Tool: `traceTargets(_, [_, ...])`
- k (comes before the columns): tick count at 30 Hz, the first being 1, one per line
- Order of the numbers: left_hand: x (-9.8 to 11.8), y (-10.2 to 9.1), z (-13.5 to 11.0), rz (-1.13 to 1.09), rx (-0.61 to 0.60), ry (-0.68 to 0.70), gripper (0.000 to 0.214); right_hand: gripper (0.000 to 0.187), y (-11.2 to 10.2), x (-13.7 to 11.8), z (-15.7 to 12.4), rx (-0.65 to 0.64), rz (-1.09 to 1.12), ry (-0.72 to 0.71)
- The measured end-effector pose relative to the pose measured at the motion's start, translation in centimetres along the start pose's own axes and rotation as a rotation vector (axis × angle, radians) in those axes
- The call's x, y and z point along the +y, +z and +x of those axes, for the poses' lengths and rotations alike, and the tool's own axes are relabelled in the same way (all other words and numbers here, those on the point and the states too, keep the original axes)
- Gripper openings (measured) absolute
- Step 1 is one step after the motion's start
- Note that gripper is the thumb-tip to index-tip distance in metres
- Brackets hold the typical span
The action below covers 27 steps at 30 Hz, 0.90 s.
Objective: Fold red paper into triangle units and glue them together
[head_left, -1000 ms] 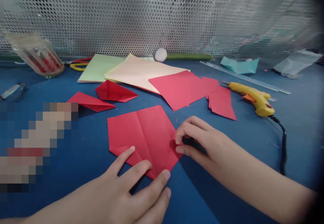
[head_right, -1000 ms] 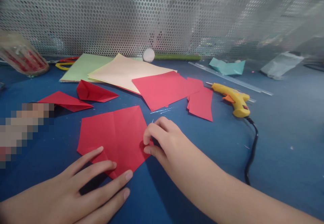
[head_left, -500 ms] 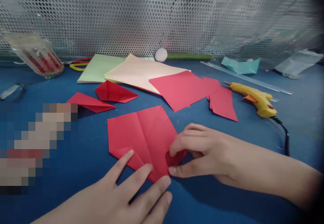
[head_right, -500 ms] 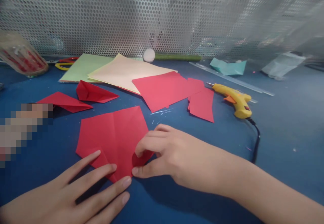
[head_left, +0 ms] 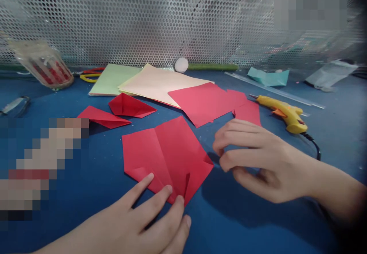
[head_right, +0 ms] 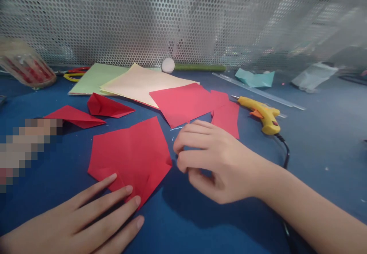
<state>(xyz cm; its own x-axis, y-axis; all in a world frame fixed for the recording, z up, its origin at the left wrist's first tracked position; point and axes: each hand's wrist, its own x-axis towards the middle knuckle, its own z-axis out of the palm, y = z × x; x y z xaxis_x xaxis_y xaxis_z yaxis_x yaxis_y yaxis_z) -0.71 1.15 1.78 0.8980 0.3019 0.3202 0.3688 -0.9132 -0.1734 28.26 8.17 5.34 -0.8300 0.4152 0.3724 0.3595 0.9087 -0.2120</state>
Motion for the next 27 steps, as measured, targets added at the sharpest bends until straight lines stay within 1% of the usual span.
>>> traceTargets(3, [-0.2, 0.1, 0.2, 0.011, 0.034, 0.011, 0.042, 0.016, 0.5, -0.5, 0.1, -0.012, 0.107, -0.021])
traceTargets(6, [-0.2, 0.4, 0.5, 0.007, 0.04, -0.004, 0.043, 0.024, 1.1, -0.7, 0.3, -0.052, 0.093, -0.06])
traceTargets(10, [-0.3, 0.3, 0.8, 0.009, 0.069, -0.018, 0.044, 0.022, 1.6, -0.3, 0.3, -0.12, 0.076, -0.069])
traceTargets(13, [-0.3, 0.1, 0.7, 0.006, 0.053, -0.03, 0.044, 0.023, 1.8, -0.1, 0.2, -0.131, 0.075, -0.065])
traceTargets(17, [-0.3, 0.4, 0.6, 0.008, 0.028, -0.015, 0.043, 0.024, 1.8, 0.0, 0.1, -0.153, 0.086, -0.051])
traceTargets(20, [-0.3, 0.6, 0.6, 0.007, 0.034, -0.026, 0.044, 0.024, 1.9, 0.0, 0.1, -0.153, 0.081, -0.058])
traceTargets(21, [-0.4, 0.6, 0.6, 0.008, 0.056, -0.019, 0.044, 0.024, 1.9, 0.0, 0.1, -0.153, 0.082, -0.061])
traceTargets(24, [-0.3, 0.5, 0.6, -0.005, 0.042, -0.005, 0.041, 0.026, 1.8, 0.0, 0.1, -0.165, 0.047, -0.059])
traceTargets(27, [0.0, 0.4, 0.4, -0.017, -0.011, -0.025, 0.029, 0.03, 1.7, -0.1, 0.3, -0.161, -0.07, -0.096])
